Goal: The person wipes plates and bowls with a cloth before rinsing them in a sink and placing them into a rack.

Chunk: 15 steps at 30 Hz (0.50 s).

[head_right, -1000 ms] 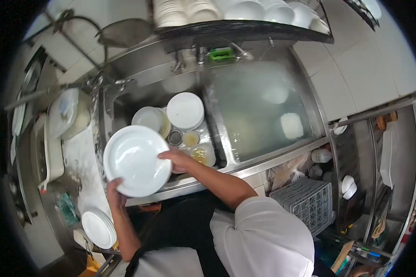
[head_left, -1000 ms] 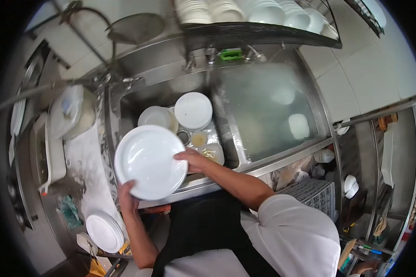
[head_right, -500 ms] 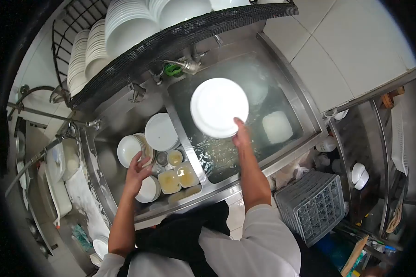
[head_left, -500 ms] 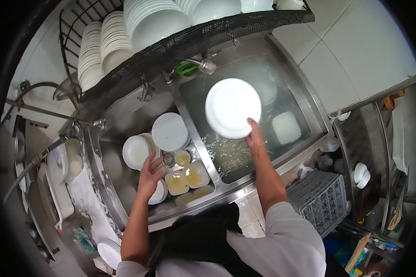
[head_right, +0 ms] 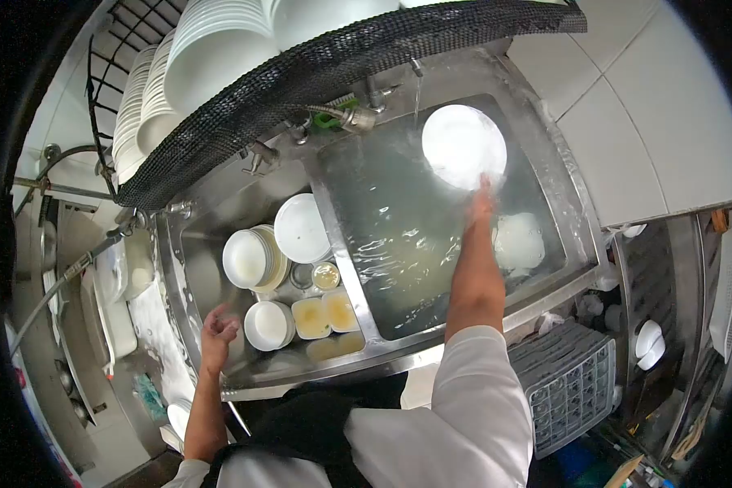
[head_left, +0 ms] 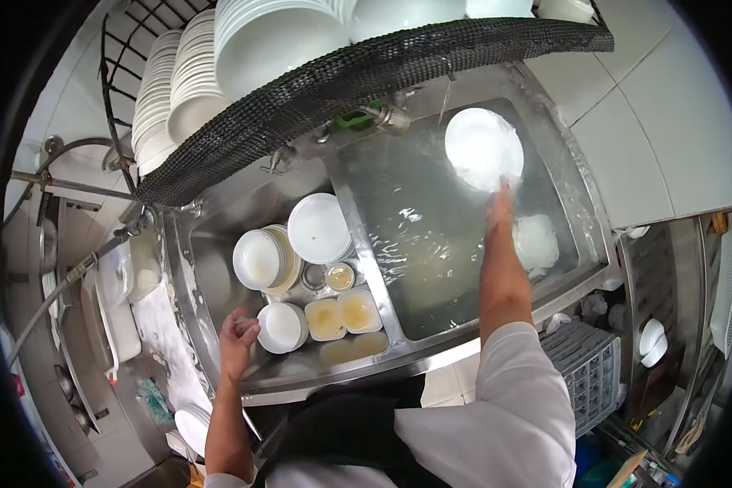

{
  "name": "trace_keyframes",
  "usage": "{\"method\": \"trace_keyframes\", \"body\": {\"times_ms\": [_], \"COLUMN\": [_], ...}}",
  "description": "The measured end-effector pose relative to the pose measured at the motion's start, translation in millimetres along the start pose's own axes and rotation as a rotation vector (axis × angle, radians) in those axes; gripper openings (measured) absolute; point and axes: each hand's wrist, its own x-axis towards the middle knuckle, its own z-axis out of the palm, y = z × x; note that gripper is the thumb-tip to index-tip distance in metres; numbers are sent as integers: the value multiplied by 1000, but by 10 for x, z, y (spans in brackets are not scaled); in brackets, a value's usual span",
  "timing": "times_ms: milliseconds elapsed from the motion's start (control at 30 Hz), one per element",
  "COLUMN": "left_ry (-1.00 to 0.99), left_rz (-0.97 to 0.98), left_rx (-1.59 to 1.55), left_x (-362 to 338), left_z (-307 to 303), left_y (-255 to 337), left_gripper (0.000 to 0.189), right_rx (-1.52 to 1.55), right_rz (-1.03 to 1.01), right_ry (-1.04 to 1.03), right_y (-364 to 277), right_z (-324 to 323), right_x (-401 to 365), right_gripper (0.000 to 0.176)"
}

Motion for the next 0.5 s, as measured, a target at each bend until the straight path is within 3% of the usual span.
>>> {"method": "trace_keyframes", "body": {"times_ms": [67,133,167,233,267,333,433,467,500], "left_ry": [49,91,122,150,181,188,327,409,515], "left_rz": [3,-3,-7,-50,-81,-68,4,18,-19], "left_rx": [20,46,80,67,66,27,64,-32,190], "left_x": [-64,-137,-190,-295,-352,-345,-497,-576,-730], "left_z": [-132,-266,-323,-400,-467,-690,-904,-957,-1051], "left_y": [-81,-211,-281,-385,-438,-806,-1250,-1315,-1206], "left_gripper": [55,54,53,53,52,52,52,50,46], "right_rx": [-77,-929,-943,-1433,-1451,-1402,-1749,-1471,-1296], "right_rz": [5,-492,-494,-125,-133,-219,-696,-648,-705], "right_ry": [74,44,37,-17,-28,227,85,8,-117], "right_y": [96,540,419,-54,-147,-192,487,796,759], "right_z": [-52,-425,-474,-585,-541,-301,-485,-436,-295], "right_x": [201,881,798,496,322,-41,356,509,190], "right_gripper": [58,50,50,46,46,41,49,49,45]}}
